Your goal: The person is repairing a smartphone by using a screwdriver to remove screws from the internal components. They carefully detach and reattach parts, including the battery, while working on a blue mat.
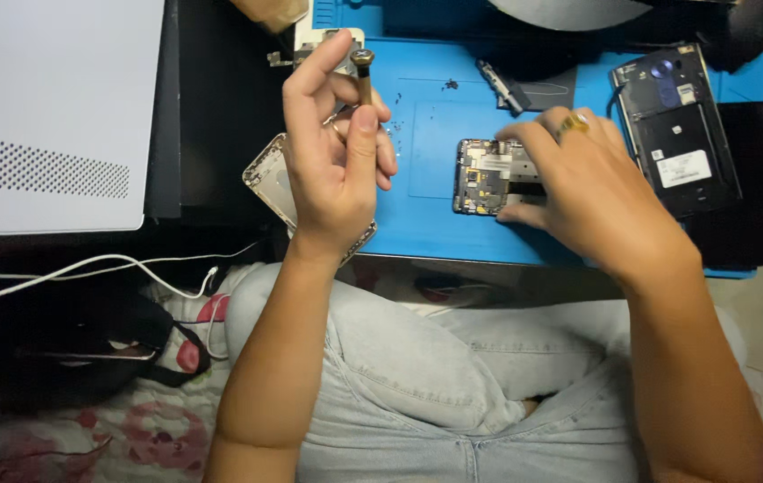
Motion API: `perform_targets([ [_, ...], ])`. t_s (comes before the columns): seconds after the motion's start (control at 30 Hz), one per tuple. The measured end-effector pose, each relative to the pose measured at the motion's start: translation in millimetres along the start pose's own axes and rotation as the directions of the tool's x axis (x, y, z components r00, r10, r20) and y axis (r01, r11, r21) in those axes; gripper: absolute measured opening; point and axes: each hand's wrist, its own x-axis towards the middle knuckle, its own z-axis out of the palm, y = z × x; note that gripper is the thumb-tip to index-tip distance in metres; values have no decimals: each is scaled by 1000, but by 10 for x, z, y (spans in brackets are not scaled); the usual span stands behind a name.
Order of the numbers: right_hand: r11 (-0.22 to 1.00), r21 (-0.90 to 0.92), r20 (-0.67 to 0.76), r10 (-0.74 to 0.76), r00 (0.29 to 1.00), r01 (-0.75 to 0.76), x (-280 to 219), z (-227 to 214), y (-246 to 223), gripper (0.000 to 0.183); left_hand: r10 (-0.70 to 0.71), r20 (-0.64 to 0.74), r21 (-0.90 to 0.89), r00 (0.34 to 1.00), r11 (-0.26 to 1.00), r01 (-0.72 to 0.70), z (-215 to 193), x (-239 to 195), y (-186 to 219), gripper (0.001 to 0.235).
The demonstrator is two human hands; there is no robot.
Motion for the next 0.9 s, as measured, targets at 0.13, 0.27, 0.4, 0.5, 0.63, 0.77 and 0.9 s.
perform_targets([
  [0.13, 998, -59, 5, -21, 1000, 21, 52, -36, 77, 99, -37, 67, -67, 997, 997, 41, -25, 1, -27, 45],
  [0.27, 985, 173, 1, -22, 1000, 22, -17, -45, 246, 52, -60, 105, -87, 993, 994, 69, -20, -3, -76, 48],
  [0.4, 914, 404, -150, 28, 988, 35, -211, -178, 290, 11, -140, 177, 70, 974, 989, 129, -41, 4, 12, 44],
  [0.5, 611, 772, -115, 405, 907, -176, -301, -26, 259, 11, -151, 240, 214, 959, 972, 99, 54, 37, 36, 26],
  [0.63, 365, 930, -158, 503, 850, -43, -291, 323, 265, 21, -176, 310, 237, 934, 966, 103, 201, -1, -8, 25],
  [0.77, -72, 982, -114, 513, 851, 175, -326, 533, 243, 55, -181, 359, 326, 916, 944, 58, 282, -36, -47, 18],
  [0.9, -116, 989, -18, 525, 851, 93, -343, 515, 175, 66, -305, 400, 388, 864, 911, 142, 283, -40, -104, 13],
])
